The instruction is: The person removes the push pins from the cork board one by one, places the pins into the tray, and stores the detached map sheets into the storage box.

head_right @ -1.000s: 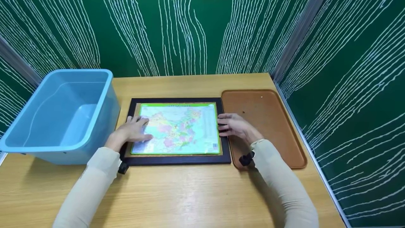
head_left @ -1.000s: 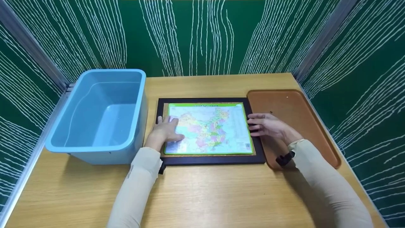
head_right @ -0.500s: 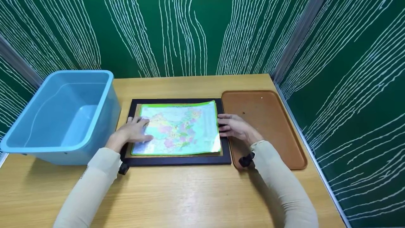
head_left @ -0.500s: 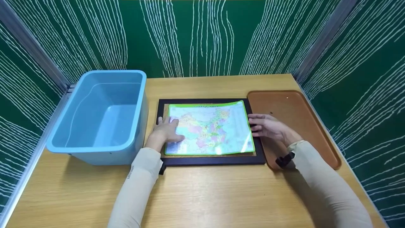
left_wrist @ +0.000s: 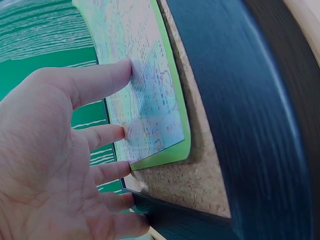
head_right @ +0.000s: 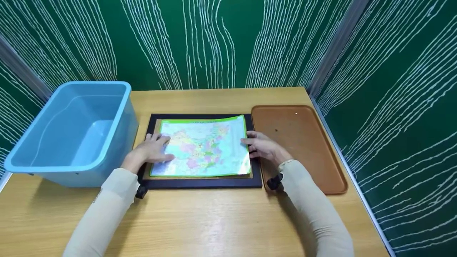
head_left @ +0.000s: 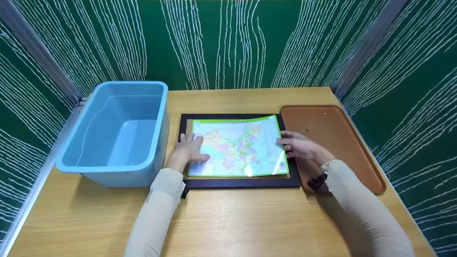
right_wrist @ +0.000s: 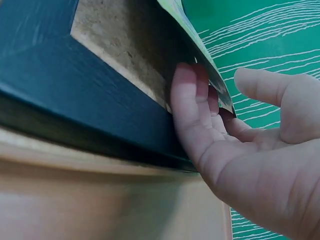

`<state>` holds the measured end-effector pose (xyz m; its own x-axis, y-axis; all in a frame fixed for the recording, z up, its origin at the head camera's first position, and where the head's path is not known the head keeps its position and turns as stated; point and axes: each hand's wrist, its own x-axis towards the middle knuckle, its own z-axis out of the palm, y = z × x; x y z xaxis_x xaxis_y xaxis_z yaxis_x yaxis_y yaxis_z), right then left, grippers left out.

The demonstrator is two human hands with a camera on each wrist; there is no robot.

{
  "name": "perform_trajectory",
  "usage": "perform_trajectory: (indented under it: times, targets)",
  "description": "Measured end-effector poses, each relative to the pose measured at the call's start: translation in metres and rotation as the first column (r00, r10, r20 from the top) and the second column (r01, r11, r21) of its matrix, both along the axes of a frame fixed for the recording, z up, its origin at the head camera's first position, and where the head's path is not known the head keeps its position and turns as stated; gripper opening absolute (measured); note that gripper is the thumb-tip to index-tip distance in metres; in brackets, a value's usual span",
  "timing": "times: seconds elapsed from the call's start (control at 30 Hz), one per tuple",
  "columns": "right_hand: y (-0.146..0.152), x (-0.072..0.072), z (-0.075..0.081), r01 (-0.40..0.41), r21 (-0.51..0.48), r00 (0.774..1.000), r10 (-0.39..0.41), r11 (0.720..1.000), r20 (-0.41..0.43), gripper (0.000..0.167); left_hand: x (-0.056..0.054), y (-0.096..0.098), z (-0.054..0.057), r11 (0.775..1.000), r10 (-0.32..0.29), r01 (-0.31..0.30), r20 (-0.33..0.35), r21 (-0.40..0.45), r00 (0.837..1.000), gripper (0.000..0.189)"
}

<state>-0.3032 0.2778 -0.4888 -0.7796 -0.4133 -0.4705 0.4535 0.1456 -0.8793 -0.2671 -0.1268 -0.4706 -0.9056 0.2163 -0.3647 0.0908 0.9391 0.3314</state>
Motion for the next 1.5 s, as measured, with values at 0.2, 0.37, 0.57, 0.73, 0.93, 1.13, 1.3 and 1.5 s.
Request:
perform_trajectory:
  times: [0.2,0.37,0.57,0.73,0.93,1.13,1.3,1.5]
  targets:
    - [0.002,0.0,-0.005,-0.021,0.037,1.0,0.022,0.999,-0.005,0.063,0.0,0.002,0.002,1.0,0.0,0.0,-0.009,-0.006,1.0,0.085]
    - [0.005,0.003,-0.011,-0.031,0.073,0.998,0.034,0.997,-0.045,0.068,0.001,0.003,0.001,1.0,0.0,0.0,0.0,0.026,1.0,0.084]
    - [0.007,0.006,-0.013,-0.017,0.085,0.998,0.022,0.996,-0.067,0.071,0.001,0.003,0.003,1.0,-0.003,0.003,0.013,0.023,1.0,0.084]
    - [0.002,0.004,-0.011,-0.011,0.069,0.997,0.016,0.998,-0.071,0.069,0.0,0.001,0.005,1.0,0.008,-0.009,0.029,0.022,1.0,0.085]
    - [-0.001,0.002,-0.012,-0.009,0.083,0.997,0.015,0.996,-0.078,0.067,0.0,-0.001,0.004,0.999,0.022,-0.024,0.049,0.04,0.999,0.085]
    - [-0.001,0.002,-0.013,-0.006,0.094,0.996,0.015,0.996,-0.089,0.067,0.002,0.0,0.004,0.998,0.036,-0.04,0.069,0.057,0.997,0.084]
    - [0.0,0.004,-0.014,0.003,0.094,0.995,0.006,0.996,-0.096,0.067,0.001,0.002,0.005,0.997,0.026,-0.032,0.074,0.072,0.997,0.082]
    - [0.0,0.004,-0.013,0.006,0.083,0.995,0.002,0.997,-0.097,0.062,0.001,0.003,0.007,0.997,0.019,-0.025,0.077,0.078,0.997,0.08]
